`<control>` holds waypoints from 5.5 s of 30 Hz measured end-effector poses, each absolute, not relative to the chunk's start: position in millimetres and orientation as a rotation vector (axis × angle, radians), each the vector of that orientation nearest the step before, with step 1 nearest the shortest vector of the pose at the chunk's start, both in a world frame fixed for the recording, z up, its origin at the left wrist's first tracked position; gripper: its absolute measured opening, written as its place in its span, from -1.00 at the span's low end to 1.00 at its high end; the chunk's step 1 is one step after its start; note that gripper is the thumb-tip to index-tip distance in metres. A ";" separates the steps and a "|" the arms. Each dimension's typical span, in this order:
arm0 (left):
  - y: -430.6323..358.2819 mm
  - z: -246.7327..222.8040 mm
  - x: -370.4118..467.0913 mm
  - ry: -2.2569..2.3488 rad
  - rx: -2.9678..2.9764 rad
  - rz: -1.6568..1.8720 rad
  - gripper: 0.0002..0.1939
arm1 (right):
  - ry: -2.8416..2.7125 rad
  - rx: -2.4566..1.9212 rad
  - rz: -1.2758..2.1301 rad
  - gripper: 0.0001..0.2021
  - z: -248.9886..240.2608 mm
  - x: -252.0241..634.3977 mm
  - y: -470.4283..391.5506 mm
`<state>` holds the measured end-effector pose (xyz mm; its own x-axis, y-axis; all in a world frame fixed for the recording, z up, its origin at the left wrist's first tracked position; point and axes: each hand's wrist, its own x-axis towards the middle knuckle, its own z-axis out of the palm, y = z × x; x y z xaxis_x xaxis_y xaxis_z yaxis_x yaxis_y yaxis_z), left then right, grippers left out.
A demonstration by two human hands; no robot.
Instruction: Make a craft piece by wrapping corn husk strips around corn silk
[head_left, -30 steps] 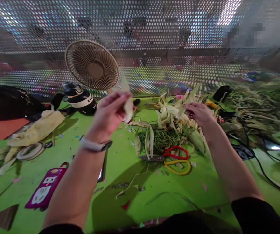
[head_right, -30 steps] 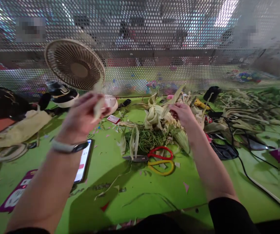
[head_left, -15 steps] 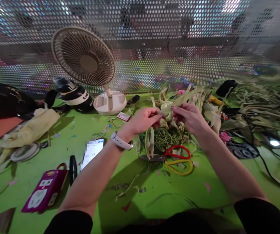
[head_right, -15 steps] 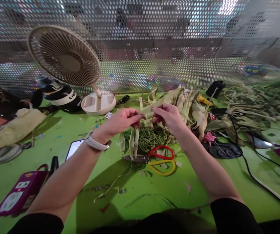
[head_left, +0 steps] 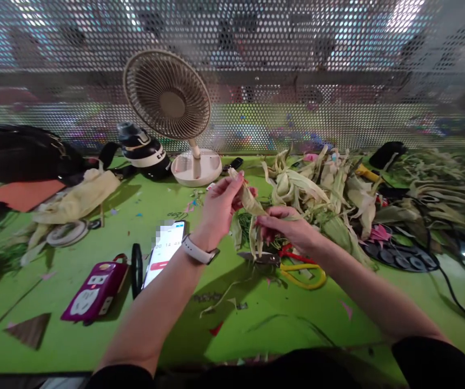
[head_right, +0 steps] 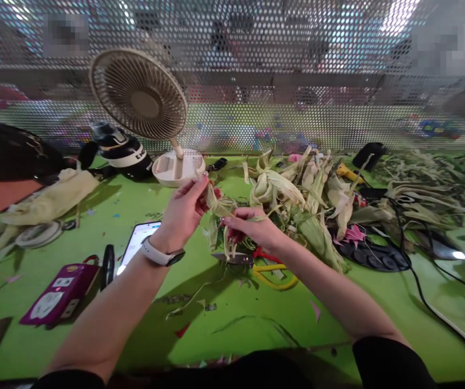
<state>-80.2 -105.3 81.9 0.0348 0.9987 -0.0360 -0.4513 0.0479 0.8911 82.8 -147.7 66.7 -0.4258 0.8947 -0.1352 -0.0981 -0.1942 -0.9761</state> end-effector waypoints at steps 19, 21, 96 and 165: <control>-130.0 69.4 -122.2 0.957 1.179 0.970 -0.76 | -1.242 -1.048 1.298 -0.85 70.8 116.8 -126.4; -136.5 64.5 -123.7 0.877 1.230 0.738 -0.73 | -1.244 -1.061 1.292 -0.82 69.2 114.2 -124.1; -149.0 37.7 -122.3 0.999 0.567 1.125 -0.83 | -1.927 -1.650 1.004 -0.85 16.1 68.9 -133.3; -156.3 22.9 -136.1 0.994 0.344 1.318 -0.90 | -2.203 -1.626 0.782 -0.86 15.9 31.0 -112.7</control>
<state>-136.1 -156.3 22.9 -0.0686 0.9107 -0.4074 -0.6423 0.2722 0.7165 31.0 -112.7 15.9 -0.3191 0.9441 -0.0831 0.7851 0.2142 -0.5812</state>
